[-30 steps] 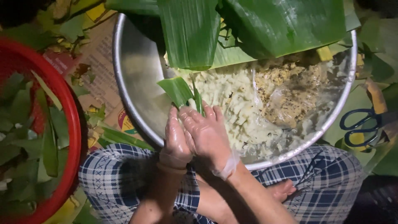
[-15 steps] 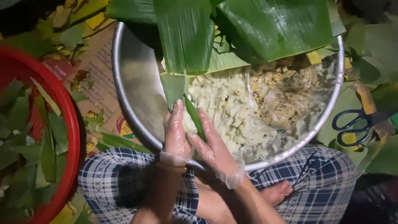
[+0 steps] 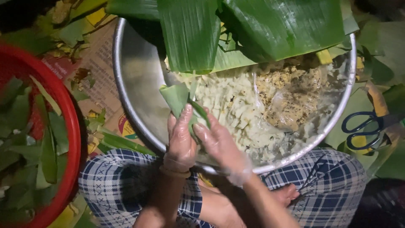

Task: Wrapping a food mixture into banana leaves to create individual portions.

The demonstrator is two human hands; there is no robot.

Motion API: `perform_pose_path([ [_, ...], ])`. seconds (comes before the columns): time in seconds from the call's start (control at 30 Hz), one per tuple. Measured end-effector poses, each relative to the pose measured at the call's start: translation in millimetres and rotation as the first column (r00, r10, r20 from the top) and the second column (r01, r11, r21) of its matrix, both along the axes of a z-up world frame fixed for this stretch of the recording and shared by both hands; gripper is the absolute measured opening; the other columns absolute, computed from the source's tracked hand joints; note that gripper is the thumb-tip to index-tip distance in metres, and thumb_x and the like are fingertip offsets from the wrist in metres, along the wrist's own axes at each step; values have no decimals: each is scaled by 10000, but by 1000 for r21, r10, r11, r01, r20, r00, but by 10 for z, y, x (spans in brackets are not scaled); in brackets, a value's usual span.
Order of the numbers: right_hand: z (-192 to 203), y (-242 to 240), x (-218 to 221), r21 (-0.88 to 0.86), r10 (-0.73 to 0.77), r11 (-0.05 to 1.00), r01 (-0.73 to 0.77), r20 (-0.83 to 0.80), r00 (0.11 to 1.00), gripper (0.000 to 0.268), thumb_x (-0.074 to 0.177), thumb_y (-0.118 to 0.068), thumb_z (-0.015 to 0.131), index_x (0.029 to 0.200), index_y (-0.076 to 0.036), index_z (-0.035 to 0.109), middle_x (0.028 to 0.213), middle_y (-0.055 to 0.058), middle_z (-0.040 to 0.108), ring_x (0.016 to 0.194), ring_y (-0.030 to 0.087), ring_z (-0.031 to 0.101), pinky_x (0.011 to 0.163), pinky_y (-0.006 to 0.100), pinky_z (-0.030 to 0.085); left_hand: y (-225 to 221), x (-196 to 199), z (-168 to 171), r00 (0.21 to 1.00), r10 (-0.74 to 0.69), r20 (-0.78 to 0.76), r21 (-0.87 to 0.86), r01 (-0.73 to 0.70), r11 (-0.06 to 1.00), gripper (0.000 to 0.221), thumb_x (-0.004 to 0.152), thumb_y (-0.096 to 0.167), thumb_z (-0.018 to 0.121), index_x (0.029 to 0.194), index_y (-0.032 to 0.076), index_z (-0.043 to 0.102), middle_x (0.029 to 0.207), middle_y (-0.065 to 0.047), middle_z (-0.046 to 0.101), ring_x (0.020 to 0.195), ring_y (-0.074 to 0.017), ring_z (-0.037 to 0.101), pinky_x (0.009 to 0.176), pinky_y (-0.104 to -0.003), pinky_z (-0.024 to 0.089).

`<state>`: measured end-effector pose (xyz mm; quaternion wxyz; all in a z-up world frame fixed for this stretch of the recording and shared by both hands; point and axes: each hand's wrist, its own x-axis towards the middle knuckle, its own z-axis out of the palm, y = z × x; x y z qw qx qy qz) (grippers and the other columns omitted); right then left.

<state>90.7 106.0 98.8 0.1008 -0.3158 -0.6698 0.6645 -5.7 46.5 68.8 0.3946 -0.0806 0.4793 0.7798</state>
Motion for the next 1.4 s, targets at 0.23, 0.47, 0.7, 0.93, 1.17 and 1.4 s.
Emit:
perform_pose_path([
  [0.23,88,144,-31,88,217,967,-239,208,954,619,1007,-428,359,1566,-160,361,893,182,622,793,313,549,743,472,462,-102,-69,-375,1000,5,-24,168,-1,986,211,981,198,596,929,-2,640,771,-173,690,719,-258,726,721,-387,639],
  [0.47,-135,-286,-94,264,94,936,-235,456,885,500,1043,-432,307,1383,-88,429,1142,325,668,1002,537,660,886,658,515,-41,-75,-420,980,185,72,-136,-174,975,242,1021,152,528,790,87,495,646,-48,491,549,-184,550,634,-394,600],
  [0.7,182,38,-19,196,136,964,-180,217,967,588,1033,-433,380,1458,-41,483,1384,324,561,1130,548,610,958,640,504,-65,-104,-288,993,-5,116,257,-25,966,253,988,344,678,935,98,662,753,-44,676,701,-164,696,866,-444,628],
  [0.93,41,-22,-25,-22,-124,992,127,119,985,735,892,-398,644,1412,86,459,1402,336,502,1314,454,484,1109,539,378,-31,-47,-431,942,-319,108,265,282,922,526,1006,386,553,1419,62,515,1327,-170,657,1199,-283,654,1081,-458,502],
  [1.17,-269,-88,7,539,-198,806,245,-144,969,355,918,-253,726,1111,20,608,999,232,640,945,436,657,845,513,548,-85,-60,-613,973,-197,117,214,169,962,398,1070,339,434,1310,55,574,1131,-184,710,1135,-366,687,1045,-549,539],
  [1.4,-461,-187,104,577,-222,793,195,-24,975,154,928,-278,708,998,-142,690,753,98,671,658,340,683,624,428,562,-45,-119,-553,963,-81,256,73,64,995,366,1038,333,537,1254,47,614,1014,-133,721,1008,-317,732,877,-499,635],
])
